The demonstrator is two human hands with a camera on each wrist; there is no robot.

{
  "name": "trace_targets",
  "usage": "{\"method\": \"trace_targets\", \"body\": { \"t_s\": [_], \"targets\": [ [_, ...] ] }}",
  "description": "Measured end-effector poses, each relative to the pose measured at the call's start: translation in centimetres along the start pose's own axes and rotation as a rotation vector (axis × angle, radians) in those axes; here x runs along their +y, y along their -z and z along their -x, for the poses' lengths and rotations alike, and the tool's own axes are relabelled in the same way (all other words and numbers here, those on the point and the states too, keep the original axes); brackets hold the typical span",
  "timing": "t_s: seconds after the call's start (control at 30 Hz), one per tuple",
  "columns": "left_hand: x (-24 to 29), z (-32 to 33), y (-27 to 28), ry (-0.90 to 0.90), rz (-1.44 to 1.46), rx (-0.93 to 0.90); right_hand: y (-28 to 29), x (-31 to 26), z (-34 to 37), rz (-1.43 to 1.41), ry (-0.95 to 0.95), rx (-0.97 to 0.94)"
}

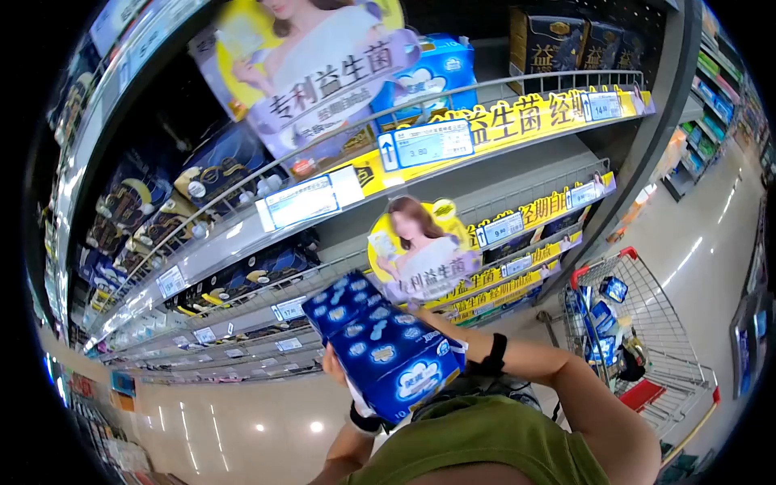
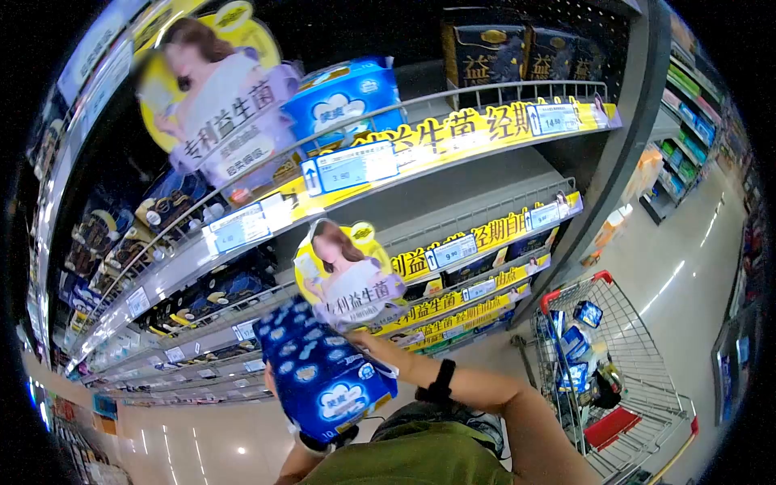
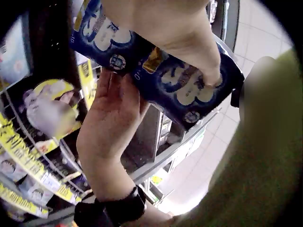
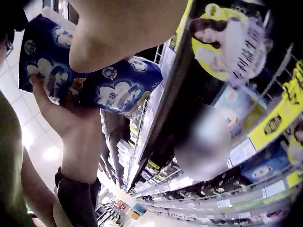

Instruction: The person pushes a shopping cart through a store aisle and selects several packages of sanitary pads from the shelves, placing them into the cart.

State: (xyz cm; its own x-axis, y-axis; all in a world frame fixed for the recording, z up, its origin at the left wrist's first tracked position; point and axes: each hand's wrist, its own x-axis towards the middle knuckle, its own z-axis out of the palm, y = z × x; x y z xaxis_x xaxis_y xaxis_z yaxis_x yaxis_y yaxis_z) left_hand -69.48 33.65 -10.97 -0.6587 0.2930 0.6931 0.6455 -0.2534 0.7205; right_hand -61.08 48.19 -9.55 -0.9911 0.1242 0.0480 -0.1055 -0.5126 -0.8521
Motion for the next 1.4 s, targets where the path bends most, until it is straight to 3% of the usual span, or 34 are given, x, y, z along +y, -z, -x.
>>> {"method": "trace_targets", "body": {
  "t_s": [0.03, 0.07, 0.13, 0.17, 0.23, 0.3, 0.4, 0.53, 0.63, 0.7, 0.73, 0.87, 0.9, 0.97, 1.0, 1.03, 1.1, 1.17, 1.2, 1.3, 1.37, 1.4],
  "targets": [
    [0.2, 1.3, -0.1, -0.006, -0.025, -0.001, 0.7, 2.2, 0.4, -0.634, -0.163, 0.014],
    [0.2, 2.6, -0.6, -0.015, -0.045, -0.007, 0.6, 2.9, 0.9, -0.607, -0.135, 0.013],
    [0.6, 4.1, -2.0, -0.020, -0.077, -0.041, 1.1, 3.3, 2.8, 0.080, 0.100, 0.016],
    [1.1, 4.6, -2.5, -0.042, -0.266, -0.094, 1.7, 3.7, 4.0, 0.357, 0.210, 0.026],
    [3.7, 3.8, -4.2, -0.033, -0.394, -0.238, 3.2, 4.6, 6.7, 0.765, 0.403, 0.090],
    [3.6, 3.8, -5.0, 0.069, -0.282, -0.398, 4.6, 6.0, 9.1, 0.974, 0.493, 0.205],
    [3.8, 3.5, -8.3, 0.179, -0.158, -0.594, 5.6, 9.0, 12.0, 0.625, 0.225, 0.446],
    [4.6, 4.9, -13.9, 0.067, -0.086, -0.870, 5.9, 7.8, 16.6, 0.443, 0.292, 0.820],
    [5.4, 6.9, -19.3, 0.006, 0.014, -0.989, 8.2, 6.3, 20.7, 0.432, 0.360, 1.079],
    [5.5, 8.9, -23.6, 0.000, 0.108, -1.033, 10.1, 6.9, 23.4, 0.251, 0.459, 1.251],
    [5.9, 9.8, -26.0, 0.008, 0.147, -1.081, 10.5, 5.8, 25.2, 0.276, 0.447, 1.286],
    [7.9, 14.6, -35.2, -0.026, 0.324, -1.228, 14.6, 5.2, 31.7, 0.320, 0.415, 1.738],
    [8.5, 16.1, -37.3, -0.015, 0.379, -1.244, 15.8, 5.0, 34.0, 0.324, 0.336, 1.777],
    [8.7, 20.2, -41.2, 0.112, 0.452, -1.300, 17.0, 3.4, 37.4, 0.247, 0.255, 1.894],
    [8.8, 22.0, -43.0, 0.175, 0.444, -1.334, 17.4, 2.1, 39.0, 0.093, 0.149, 1.924],
    [8.8, 23.9, -44.7, 0.237, 0.435, -1.369, 18.9, 3.3, 41.0, 0.097, 0.177, 1.928],
    [7.8, 28.2, -47.8, 0.330, 0.391, -1.350, 21.9, 4.7, 44.4, 0.207, 0.036, 1.959],
    [7.6, 30.2, -50.0, 0.460, 0.450, -1.424, 24.4, 5.1, 46.7, -0.019, 0.251, 1.861],
    [6.7, 31.6, -51.1, 0.581, 0.407, -1.478, 25.3, 4.8, 47.4, -0.103, 0.193, 1.858],
    [6.2, 32.0, -51.8, 0.412, 0.207, -1.501, 27.4, 4.4, 48.7, -0.259, 0.054, 1.738],
    [4.9, 32.2, -51.7, 0.416, 0.228, -1.479, 30.2, 6.9, 49.4, -0.388, 0.044, 1.641],
    [4.2, 32.0, -51.4, 0.410, 0.204, -1.513, 30.8, 7.1, 49.3, -0.338, -0.076, 1.643]
  ]
}}
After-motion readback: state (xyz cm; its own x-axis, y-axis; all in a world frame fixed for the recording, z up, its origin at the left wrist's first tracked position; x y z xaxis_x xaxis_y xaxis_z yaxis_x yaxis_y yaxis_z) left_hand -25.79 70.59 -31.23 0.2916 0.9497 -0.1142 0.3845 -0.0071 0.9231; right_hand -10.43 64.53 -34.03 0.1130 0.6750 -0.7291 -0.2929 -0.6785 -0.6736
